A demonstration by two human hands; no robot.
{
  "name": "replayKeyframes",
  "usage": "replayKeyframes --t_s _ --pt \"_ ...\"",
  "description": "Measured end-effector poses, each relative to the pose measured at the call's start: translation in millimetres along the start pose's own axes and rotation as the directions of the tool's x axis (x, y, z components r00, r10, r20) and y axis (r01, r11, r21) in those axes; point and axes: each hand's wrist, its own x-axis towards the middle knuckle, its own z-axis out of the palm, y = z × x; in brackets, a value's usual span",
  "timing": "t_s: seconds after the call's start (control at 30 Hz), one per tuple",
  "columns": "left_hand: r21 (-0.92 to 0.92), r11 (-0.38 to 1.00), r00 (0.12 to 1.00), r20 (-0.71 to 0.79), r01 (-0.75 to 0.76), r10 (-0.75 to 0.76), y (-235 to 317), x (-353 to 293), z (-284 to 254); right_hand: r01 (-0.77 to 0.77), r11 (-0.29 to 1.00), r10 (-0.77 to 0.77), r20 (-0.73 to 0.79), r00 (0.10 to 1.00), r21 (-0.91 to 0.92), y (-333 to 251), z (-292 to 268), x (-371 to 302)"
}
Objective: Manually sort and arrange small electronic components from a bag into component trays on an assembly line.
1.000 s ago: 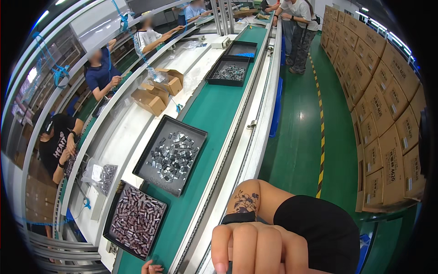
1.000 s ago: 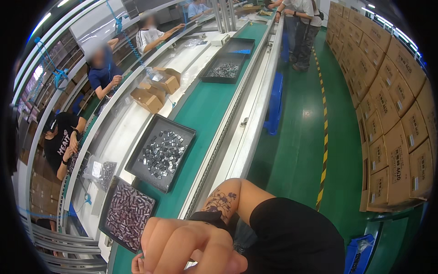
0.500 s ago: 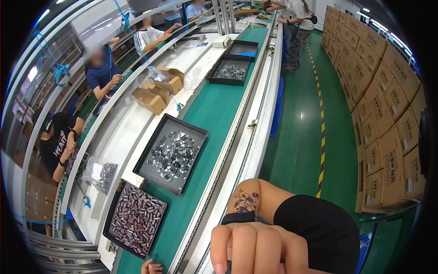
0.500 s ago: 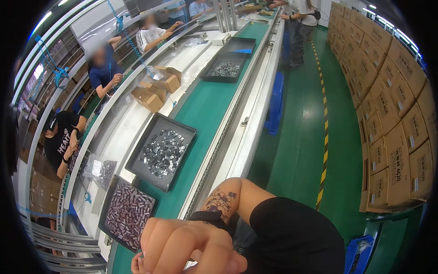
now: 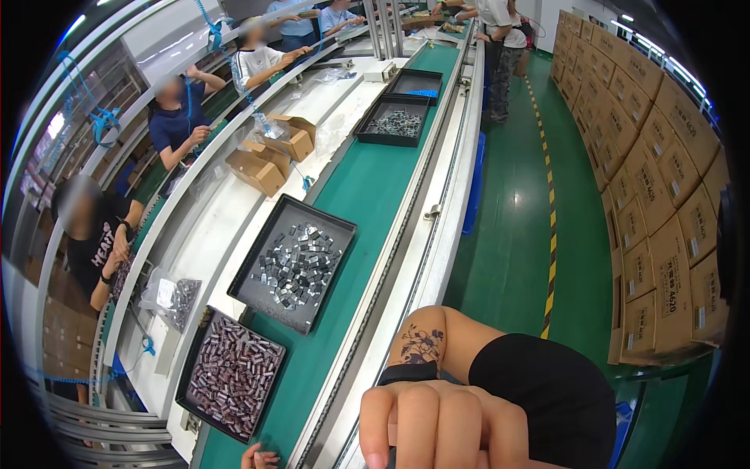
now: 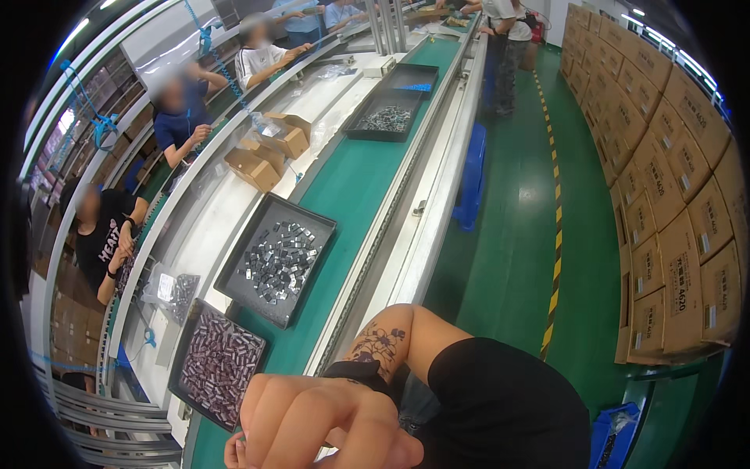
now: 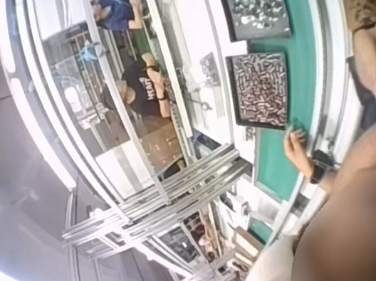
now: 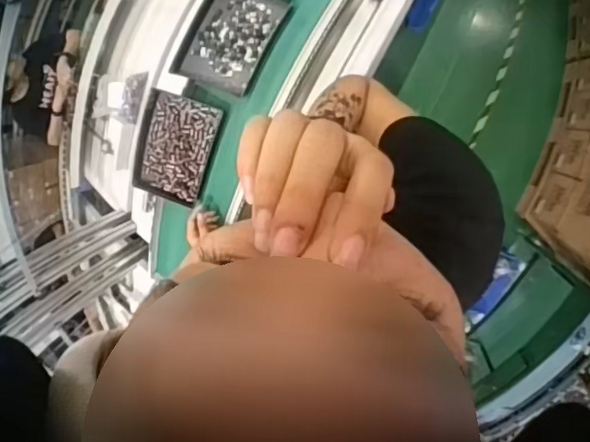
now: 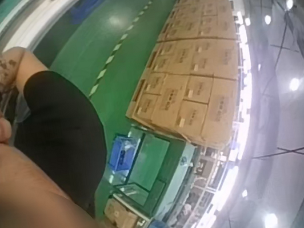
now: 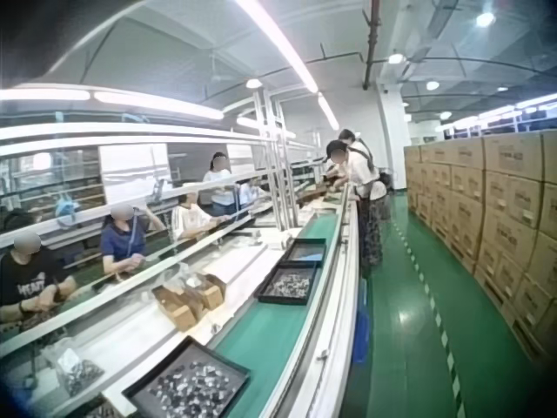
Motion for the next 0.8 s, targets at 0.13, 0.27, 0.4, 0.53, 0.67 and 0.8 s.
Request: replayKeyframes --t_s 0.13,0.27,0.4,0.53,0.67,0.8 --pt "-0.019 1.000 1.000 -0.004 0.015 -0.015 -0.4 0.5 0.8 -0.007 1.000 0.007 -0.019 1.000 0.027 0.2 2.4 3.3" --pt "-0.013 1.000 1.000 -0.008 -0.008 0.008 2.2 -1.3 -0.1 -0.206 0.978 0.207 0.032 0.978 -0.040 -11.1 -7.5 5.8" --pt "-0.002 1.000 1.000 0.010 0.012 -0.012 4.2 1.1 1.5 -0.006 1.000 0.006 -0.026 1.000 0.021 0.6 2.5 4.3" --pt "0.009 1.000 1.000 0.006 0.006 -0.006 6.3 -0.7 2.4 -0.004 1.000 0.005 -0.021 1.000 0.017 1.2 2.3 3.6" --pt "0.009 1.000 1.000 0.001 0.014 -0.014 7.2 -1.5 3.0 -0.003 1.000 0.003 -0.019 1.000 0.016 1.2 2.4 2.9" --pt "-0.014 1.000 1.000 0.004 0.003 -0.003 2.4 -1.0 1.8 -0.177 0.984 0.175 -0.074 0.982 -0.031 -12.2 -5.8 -2.2"
